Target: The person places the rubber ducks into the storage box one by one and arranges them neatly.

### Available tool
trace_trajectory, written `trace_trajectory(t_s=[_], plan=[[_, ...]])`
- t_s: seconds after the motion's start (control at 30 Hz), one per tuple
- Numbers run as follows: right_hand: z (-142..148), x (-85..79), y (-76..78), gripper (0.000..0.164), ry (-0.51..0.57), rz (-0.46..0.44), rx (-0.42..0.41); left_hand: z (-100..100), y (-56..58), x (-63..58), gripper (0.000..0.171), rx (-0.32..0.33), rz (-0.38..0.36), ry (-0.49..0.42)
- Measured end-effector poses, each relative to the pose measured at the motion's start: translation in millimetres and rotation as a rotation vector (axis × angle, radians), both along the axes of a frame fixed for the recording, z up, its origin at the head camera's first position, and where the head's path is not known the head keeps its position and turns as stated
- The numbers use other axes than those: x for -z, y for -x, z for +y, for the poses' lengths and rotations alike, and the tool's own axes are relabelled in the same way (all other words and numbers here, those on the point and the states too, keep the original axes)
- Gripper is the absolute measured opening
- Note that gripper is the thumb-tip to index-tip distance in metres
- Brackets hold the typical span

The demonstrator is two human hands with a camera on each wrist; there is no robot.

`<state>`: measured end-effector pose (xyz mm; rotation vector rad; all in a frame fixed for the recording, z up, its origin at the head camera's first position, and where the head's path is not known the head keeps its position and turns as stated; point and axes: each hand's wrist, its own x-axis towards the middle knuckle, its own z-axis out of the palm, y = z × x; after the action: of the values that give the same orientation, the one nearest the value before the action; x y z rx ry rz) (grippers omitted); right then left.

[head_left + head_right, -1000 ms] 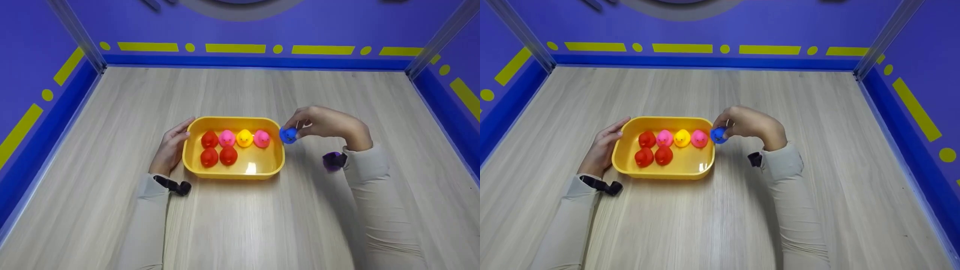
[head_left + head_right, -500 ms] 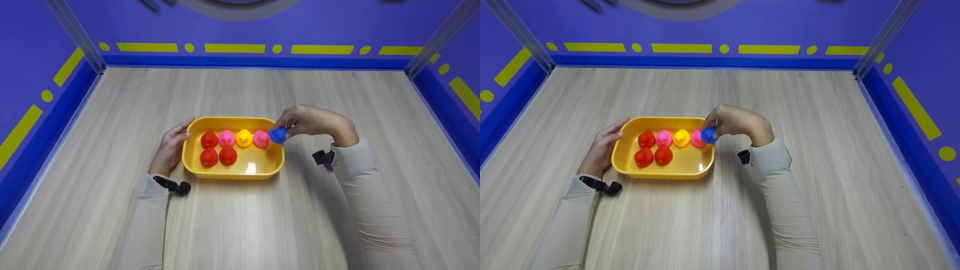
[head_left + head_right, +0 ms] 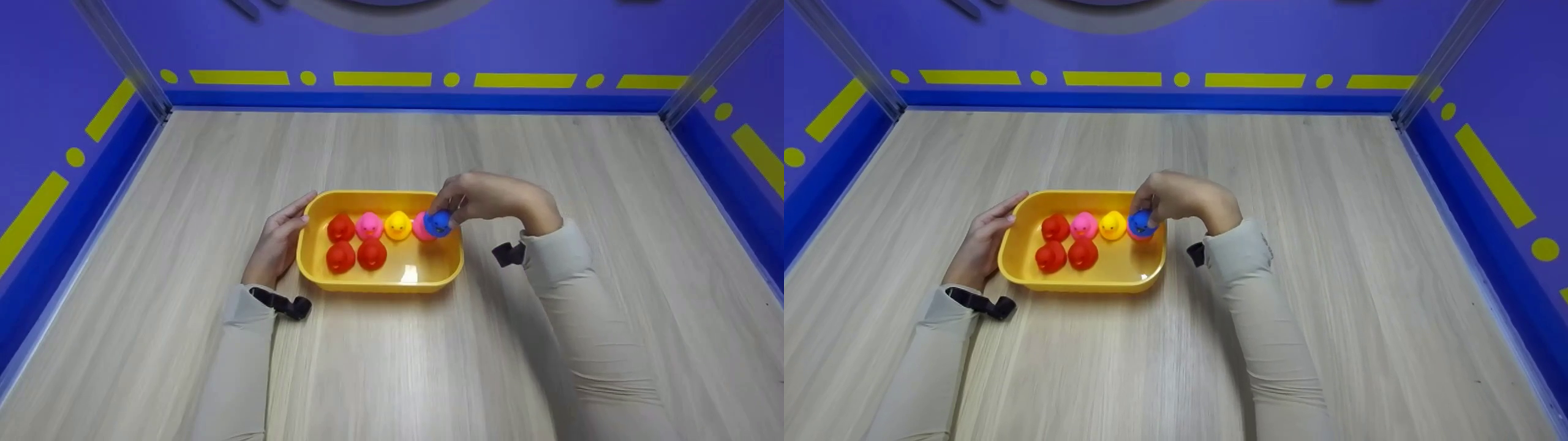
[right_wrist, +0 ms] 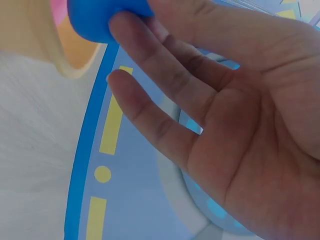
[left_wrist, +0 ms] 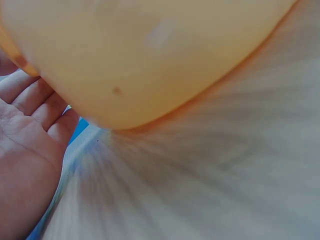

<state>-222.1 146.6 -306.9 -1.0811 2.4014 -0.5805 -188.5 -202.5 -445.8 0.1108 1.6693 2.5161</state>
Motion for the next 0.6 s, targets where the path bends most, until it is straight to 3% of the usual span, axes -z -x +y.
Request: trace_trajectory(t_s=[0.27, 0.6], plan=[[-17, 3.6, 2.9, 0.031, -0.074, -0.109, 0.045, 1, -0.6, -0.8, 0.053, -0.011, 0.007, -0.021], [-34, 11.1, 5.9, 0.029, -0.171, -0.124, 0.072, 0, 0.2, 0.5, 0.054, 0.008, 0.010, -0.020]])
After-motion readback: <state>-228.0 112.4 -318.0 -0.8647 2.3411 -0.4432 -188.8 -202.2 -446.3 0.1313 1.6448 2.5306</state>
